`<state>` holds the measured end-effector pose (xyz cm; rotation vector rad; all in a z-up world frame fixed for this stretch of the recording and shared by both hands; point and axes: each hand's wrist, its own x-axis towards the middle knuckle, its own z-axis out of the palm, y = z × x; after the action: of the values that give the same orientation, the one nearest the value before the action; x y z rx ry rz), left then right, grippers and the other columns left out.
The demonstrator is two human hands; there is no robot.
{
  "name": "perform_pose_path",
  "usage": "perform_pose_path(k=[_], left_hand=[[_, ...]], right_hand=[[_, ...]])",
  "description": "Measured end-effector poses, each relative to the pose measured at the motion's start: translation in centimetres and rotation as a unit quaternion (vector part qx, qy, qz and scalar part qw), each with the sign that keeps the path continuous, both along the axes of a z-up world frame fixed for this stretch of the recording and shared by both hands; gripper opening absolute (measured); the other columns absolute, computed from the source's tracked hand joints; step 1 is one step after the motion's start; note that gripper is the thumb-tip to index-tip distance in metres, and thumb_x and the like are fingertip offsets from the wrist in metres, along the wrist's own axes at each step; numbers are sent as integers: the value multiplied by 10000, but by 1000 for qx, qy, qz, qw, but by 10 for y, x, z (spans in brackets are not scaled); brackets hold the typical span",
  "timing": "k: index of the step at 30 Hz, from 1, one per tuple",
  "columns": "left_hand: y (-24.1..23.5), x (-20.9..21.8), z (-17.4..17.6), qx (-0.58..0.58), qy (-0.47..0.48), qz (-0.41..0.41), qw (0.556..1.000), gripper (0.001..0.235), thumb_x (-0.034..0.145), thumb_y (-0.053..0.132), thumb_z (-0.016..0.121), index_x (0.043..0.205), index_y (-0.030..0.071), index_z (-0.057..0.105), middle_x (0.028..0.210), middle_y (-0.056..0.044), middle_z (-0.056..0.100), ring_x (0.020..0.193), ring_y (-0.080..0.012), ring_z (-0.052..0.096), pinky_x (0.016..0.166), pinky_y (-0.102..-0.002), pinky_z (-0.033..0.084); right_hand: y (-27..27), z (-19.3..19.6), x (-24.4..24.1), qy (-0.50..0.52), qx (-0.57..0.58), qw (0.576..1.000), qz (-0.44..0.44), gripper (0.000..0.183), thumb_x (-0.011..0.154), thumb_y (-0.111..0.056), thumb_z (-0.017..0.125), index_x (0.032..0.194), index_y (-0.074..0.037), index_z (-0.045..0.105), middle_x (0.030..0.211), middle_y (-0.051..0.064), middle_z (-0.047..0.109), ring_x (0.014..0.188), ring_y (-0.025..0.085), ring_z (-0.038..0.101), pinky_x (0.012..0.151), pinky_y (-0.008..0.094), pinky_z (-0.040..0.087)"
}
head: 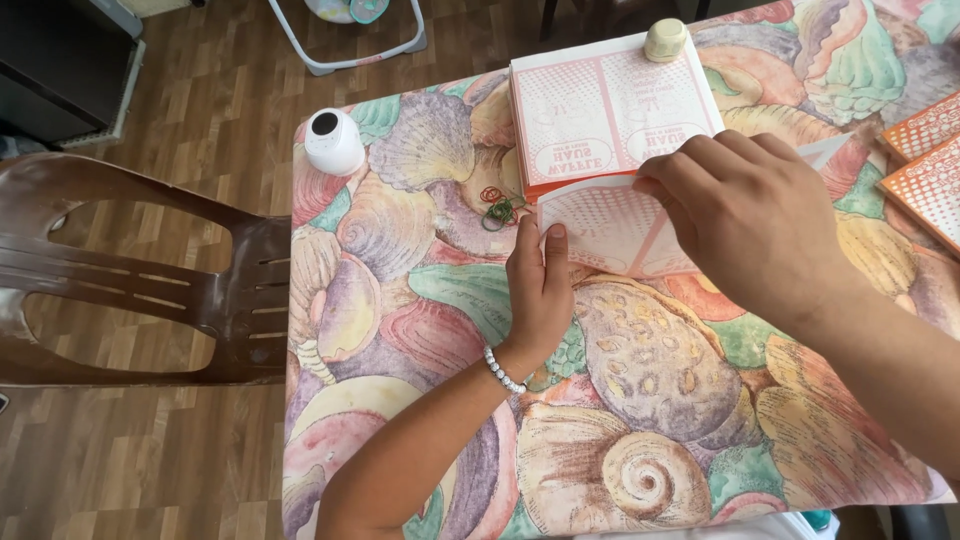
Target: Manually folding printed paper sheets into bags and stacking them on a table.
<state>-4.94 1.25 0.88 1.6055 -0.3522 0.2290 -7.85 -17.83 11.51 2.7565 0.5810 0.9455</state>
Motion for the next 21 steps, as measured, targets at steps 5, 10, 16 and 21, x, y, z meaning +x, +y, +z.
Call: perform_pose_path(k=[5,10,16,21], left_hand=[[8,-28,25,-9,3,-37,999,214,1101,279,420,1025,105,518,772,21,490,652,-92,425,577,-279,345],[29,-71,46,9,101,-109,989,259,1076,331,459,982,102,534,741,35,458,586,-62,372,493,-256,286],[53,-39,43,127,67,-147,979,651,964,424,566,1422,-15,420,1217,-161,640,1075,-235,667,892,-283,622],[48,21,4,294,-93,-71,949,178,936,170,705,1088,84,740,1057,-44,639,997,-202,645,858,-322,563]], right_hand=[[-8,19,-17,53,36,998,21,166,1172,-217,687,1024,-149,717,836,-25,671,646,182,612,572,328,463],[-16,33,-23,162,86,983,10,175,1102,-257,601,1021,-193,742,957,-81,741,729,262,692,514,414,465],[-21,-23,16,386,105,915,-51,251,981,-394,554,1046,-275,765,998,-83,802,904,259,752,756,462,580],[-33,-99,33,302,114,945,62,188,954,-309,637,1018,-209,783,1019,-62,747,885,285,721,678,479,563]])
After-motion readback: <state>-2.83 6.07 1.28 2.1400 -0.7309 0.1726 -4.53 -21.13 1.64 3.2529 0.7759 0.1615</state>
